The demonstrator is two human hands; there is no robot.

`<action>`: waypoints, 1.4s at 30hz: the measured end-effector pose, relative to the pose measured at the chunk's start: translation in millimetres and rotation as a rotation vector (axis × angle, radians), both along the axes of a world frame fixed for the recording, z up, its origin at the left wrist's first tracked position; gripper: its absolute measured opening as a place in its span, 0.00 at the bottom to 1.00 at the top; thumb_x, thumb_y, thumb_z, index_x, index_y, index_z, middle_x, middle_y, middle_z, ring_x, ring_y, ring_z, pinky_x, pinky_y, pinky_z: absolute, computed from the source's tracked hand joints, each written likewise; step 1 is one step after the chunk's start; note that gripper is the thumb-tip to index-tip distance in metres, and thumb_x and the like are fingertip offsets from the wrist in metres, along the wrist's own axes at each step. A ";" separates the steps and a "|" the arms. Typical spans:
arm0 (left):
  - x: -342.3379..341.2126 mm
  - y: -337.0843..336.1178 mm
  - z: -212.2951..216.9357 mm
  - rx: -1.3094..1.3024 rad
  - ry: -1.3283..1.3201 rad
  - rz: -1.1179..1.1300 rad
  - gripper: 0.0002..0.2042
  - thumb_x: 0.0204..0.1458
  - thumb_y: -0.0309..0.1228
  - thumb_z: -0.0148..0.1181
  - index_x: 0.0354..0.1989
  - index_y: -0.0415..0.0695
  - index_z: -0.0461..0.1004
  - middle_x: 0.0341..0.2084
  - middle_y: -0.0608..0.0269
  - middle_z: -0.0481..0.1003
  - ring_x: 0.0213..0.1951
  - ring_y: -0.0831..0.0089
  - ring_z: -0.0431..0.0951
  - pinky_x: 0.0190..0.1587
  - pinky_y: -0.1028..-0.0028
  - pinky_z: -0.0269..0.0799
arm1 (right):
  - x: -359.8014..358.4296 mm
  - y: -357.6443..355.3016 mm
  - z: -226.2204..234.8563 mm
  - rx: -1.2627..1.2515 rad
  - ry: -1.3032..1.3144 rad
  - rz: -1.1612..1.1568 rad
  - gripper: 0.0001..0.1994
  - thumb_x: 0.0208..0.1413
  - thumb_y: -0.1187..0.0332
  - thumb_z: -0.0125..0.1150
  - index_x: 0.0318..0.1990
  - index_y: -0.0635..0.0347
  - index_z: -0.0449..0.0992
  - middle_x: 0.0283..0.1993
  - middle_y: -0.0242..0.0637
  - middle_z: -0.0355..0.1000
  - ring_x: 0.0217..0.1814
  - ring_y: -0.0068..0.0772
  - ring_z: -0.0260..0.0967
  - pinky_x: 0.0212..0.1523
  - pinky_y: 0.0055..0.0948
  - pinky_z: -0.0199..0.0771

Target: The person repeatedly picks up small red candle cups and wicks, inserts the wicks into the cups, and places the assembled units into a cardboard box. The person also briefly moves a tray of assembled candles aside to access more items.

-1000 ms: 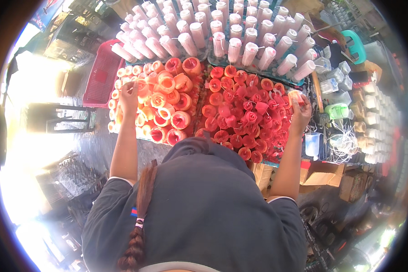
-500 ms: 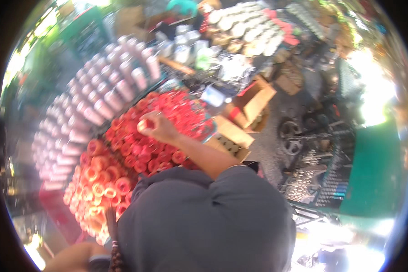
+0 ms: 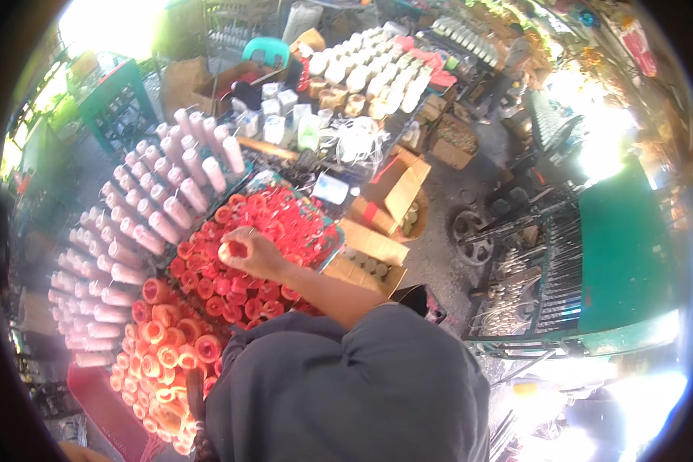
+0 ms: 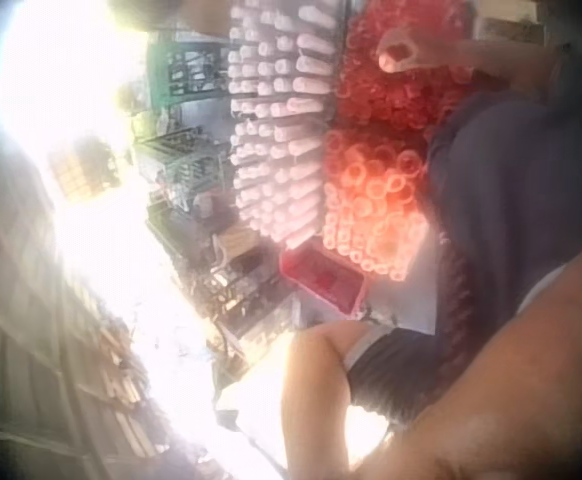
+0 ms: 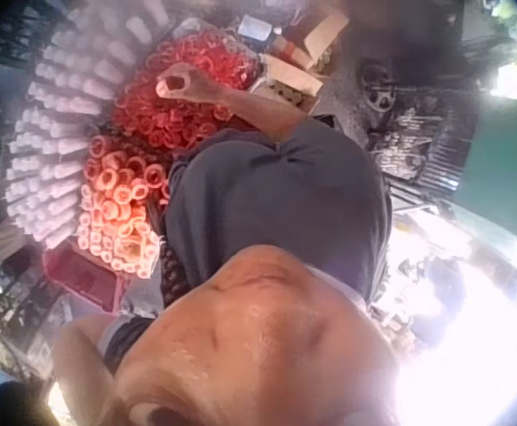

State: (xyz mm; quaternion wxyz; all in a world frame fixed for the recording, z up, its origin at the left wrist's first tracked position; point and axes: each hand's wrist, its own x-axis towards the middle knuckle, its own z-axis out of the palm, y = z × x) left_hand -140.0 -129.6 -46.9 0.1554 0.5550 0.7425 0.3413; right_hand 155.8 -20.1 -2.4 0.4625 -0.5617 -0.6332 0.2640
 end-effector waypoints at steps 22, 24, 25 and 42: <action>-7.5 -29.2 4.4 0.000 -0.002 -0.005 0.16 0.57 0.31 0.48 0.51 0.38 0.61 0.48 0.55 0.66 0.50 0.64 0.67 0.51 0.69 0.65 | -1.5 -41.9 8.3 -0.116 0.082 -0.062 0.20 0.45 0.65 0.66 0.47 0.56 0.72 0.49 0.39 0.68 0.54 0.35 0.65 0.56 0.31 0.64; -7.0 -32.4 7.1 -0.004 0.008 0.001 0.16 0.58 0.31 0.47 0.52 0.38 0.61 0.48 0.55 0.65 0.50 0.64 0.66 0.51 0.69 0.65 | -3.6 -35.6 8.5 -0.094 0.017 -0.038 0.20 0.44 0.66 0.67 0.47 0.56 0.73 0.48 0.38 0.68 0.54 0.33 0.65 0.55 0.31 0.64; -3.8 -33.4 7.1 -0.006 0.011 0.003 0.16 0.58 0.31 0.47 0.52 0.38 0.60 0.48 0.55 0.65 0.51 0.65 0.66 0.52 0.69 0.65 | -0.9 -33.6 5.3 -0.076 0.046 -0.026 0.20 0.44 0.66 0.67 0.47 0.57 0.73 0.48 0.38 0.69 0.54 0.33 0.65 0.56 0.31 0.63; 31.1 8.7 123.5 0.300 0.154 -0.155 0.19 0.59 0.28 0.46 0.57 0.37 0.55 0.53 0.57 0.61 0.54 0.65 0.63 0.53 0.70 0.64 | 8.9 -6.6 38.5 -0.254 0.440 0.236 0.22 0.48 0.60 0.65 0.51 0.56 0.69 0.46 0.33 0.70 0.43 0.24 0.65 0.47 0.27 0.65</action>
